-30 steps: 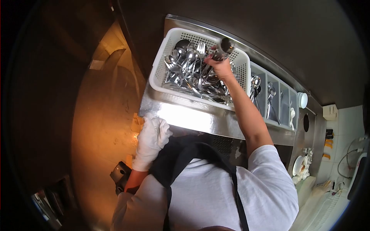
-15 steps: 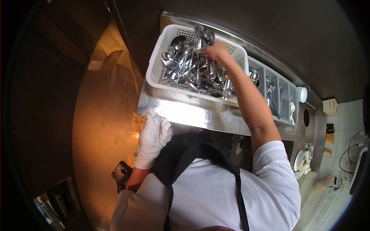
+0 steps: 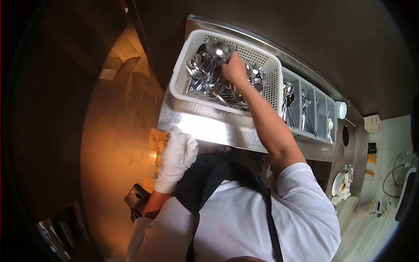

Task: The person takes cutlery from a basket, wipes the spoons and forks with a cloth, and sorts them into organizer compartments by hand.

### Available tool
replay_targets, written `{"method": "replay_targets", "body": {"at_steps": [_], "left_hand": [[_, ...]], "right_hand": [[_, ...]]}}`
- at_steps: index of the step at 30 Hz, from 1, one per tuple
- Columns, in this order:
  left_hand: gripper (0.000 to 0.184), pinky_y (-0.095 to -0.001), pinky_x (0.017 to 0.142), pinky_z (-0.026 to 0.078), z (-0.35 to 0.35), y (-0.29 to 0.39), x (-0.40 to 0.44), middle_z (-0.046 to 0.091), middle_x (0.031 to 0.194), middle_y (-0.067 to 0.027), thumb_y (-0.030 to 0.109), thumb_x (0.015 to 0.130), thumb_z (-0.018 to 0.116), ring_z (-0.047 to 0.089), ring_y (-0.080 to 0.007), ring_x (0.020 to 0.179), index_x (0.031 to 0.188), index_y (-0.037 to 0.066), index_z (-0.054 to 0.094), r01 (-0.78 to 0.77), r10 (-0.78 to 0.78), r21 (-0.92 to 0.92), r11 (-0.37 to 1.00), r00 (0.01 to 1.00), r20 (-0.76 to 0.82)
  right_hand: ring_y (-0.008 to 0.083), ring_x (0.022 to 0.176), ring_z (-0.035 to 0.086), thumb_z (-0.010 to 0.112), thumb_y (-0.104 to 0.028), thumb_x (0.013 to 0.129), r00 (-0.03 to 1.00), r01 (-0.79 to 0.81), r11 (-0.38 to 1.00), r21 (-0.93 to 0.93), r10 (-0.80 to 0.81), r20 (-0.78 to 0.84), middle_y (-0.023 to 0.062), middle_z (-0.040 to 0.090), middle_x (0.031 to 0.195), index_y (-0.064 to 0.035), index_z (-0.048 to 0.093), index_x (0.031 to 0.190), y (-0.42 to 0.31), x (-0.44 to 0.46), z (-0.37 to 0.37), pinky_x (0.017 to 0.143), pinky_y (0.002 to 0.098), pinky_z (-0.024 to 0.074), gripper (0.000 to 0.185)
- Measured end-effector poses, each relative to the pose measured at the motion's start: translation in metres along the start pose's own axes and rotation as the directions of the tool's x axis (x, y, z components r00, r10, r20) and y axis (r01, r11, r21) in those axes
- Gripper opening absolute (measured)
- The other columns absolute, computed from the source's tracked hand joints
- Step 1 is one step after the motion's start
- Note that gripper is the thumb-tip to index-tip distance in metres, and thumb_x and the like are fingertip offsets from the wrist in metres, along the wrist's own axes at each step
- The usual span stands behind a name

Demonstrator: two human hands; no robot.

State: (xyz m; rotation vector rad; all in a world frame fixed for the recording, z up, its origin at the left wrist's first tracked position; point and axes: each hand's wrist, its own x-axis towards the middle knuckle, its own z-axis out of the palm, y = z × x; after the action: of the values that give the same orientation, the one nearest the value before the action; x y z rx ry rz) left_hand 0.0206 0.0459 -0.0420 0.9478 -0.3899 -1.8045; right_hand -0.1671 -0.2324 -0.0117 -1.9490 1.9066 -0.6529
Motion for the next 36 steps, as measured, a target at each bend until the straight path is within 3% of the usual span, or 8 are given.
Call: {"method": "replay_targets", "body": {"at_steps": [4, 7, 10, 11, 17, 23, 28, 36], "left_hand": [[0.026, -0.0198, 0.046, 0.040, -0.006, 0.013, -0.003, 0.055, 0.068, -0.0029, 0.025, 0.103, 0.043, 0.052, -0.0108, 0.056, 0.086, 0.006, 0.043, 0.100, -0.092, -0.215, 0.971, 0.995, 0.047], [0.024, -0.0238, 0.052, 0.041, 0.004, 0.022, -0.009, 0.055, 0.069, -0.0053, 0.021, 0.100, 0.047, 0.052, -0.0148, 0.058, 0.083, 0.004, 0.044, -0.150, 0.149, 0.118, 0.982, 0.989, 0.020], [0.022, -0.0286, 0.060, 0.042, 0.021, 0.028, -0.015, 0.056, 0.071, -0.0082, 0.016, 0.096, 0.052, 0.052, -0.0189, 0.062, 0.083, 0.001, 0.044, -0.434, 0.494, 0.702, 0.565, 0.859, 0.133], [0.021, -0.0301, 0.062, 0.043, 0.024, 0.030, -0.012, 0.056, 0.071, -0.0091, 0.014, 0.095, 0.054, 0.052, -0.0203, 0.063, 0.083, 0.000, 0.044, -0.474, 0.573, 0.816, 0.331, 0.788, 0.226], [0.019, -0.0331, 0.076, 0.040, 0.017, 0.022, -0.002, 0.053, 0.072, -0.0087, 0.009, 0.093, 0.054, 0.050, -0.0223, 0.068, 0.085, -0.001, 0.040, -0.466, 0.545, 0.869, 0.164, 0.777, 0.314], [0.020, -0.0353, 0.082, 0.038, 0.017, 0.012, -0.003, 0.054, 0.074, -0.0090, 0.011, 0.093, 0.053, 0.050, -0.0249, 0.069, 0.086, -0.001, 0.039, -0.427, 0.516, 0.800, 0.422, 0.838, 0.175], [0.019, -0.0318, 0.078, 0.040, 0.003, 0.004, -0.001, 0.053, 0.074, -0.0100, 0.011, 0.094, 0.053, 0.050, -0.0208, 0.069, 0.088, -0.002, 0.040, -0.460, 0.520, 0.864, 0.204, 0.799, 0.302], [0.015, -0.0270, 0.062, 0.045, -0.008, 0.005, 0.002, 0.051, 0.076, -0.0058, 0.009, 0.096, 0.051, 0.050, -0.0134, 0.069, 0.090, -0.001, 0.042, -0.407, 0.476, 0.667, 0.624, 0.875, 0.088]], "right_hand": [[0.0358, 0.095, 0.066, 0.073, -0.011, 0.078, 0.990, 0.086, 0.970, 0.226, -0.058, -0.126, 0.0222, 0.066, 0.098, -0.0007, 0.045, 0.112, 0.001, 0.029, -0.044, 0.086, 0.0425, 0.0494, 0.045], [0.0200, 0.083, 0.062, 0.074, -0.013, 0.076, 0.983, 0.124, 0.764, 0.633, -0.006, -0.185, 0.0137, 0.065, 0.092, 0.0045, 0.052, 0.111, 0.003, 0.038, -0.060, 0.073, 0.0365, 0.0495, 0.044], [0.0230, 0.077, 0.063, 0.074, -0.014, 0.075, 0.917, -0.328, 0.851, 0.410, 0.182, 0.356, 0.0146, 0.066, 0.084, 0.0068, 0.063, 0.096, 0.008, 0.038, -0.057, 0.071, 0.0382, 0.0495, 0.032], [0.0261, 0.075, 0.064, 0.073, -0.016, 0.074, 0.930, -0.272, 0.912, 0.305, 0.168, 0.327, 0.0171, 0.067, 0.080, 0.0075, 0.068, 0.086, 0.008, 0.032, -0.048, 0.073, 0.0384, 0.0494, 0.027], [0.0352, 0.091, 0.069, 0.085, -0.044, 0.068, 0.912, 0.121, 0.989, -0.083, -0.077, 0.402, 0.0249, 0.070, 0.096, 0.0066, 0.071, 0.097, -0.021, 0.017, 0.016, 0.086, 0.0390, 0.0527, 0.060], [0.0385, 0.096, 0.068, 0.081, -0.027, 0.068, 0.873, 0.292, 0.944, -0.157, -0.196, 0.446, 0.0253, 0.069, 0.101, 0.0071, 0.066, 0.100, -0.035, -0.002, 0.037, 0.088, 0.0432, 0.0530, 0.050], [0.0399, 0.103, 0.066, 0.069, -0.013, 0.072, 0.920, 0.143, 0.972, -0.189, -0.060, 0.387, 0.0259, 0.067, 0.110, 0.0040, 0.055, 0.112, -0.044, -0.017, 0.023, 0.091, 0.0458, 0.0514, 0.046], [0.0238, 0.086, 0.066, 0.071, -0.006, 0.073, 0.878, -0.124, 0.887, 0.445, -0.110, 0.465, 0.0129, 0.069, 0.093, 0.0054, 0.061, 0.107, -0.016, 0.012, -0.064, 0.086, 0.0348, 0.0513, 0.038]]}}
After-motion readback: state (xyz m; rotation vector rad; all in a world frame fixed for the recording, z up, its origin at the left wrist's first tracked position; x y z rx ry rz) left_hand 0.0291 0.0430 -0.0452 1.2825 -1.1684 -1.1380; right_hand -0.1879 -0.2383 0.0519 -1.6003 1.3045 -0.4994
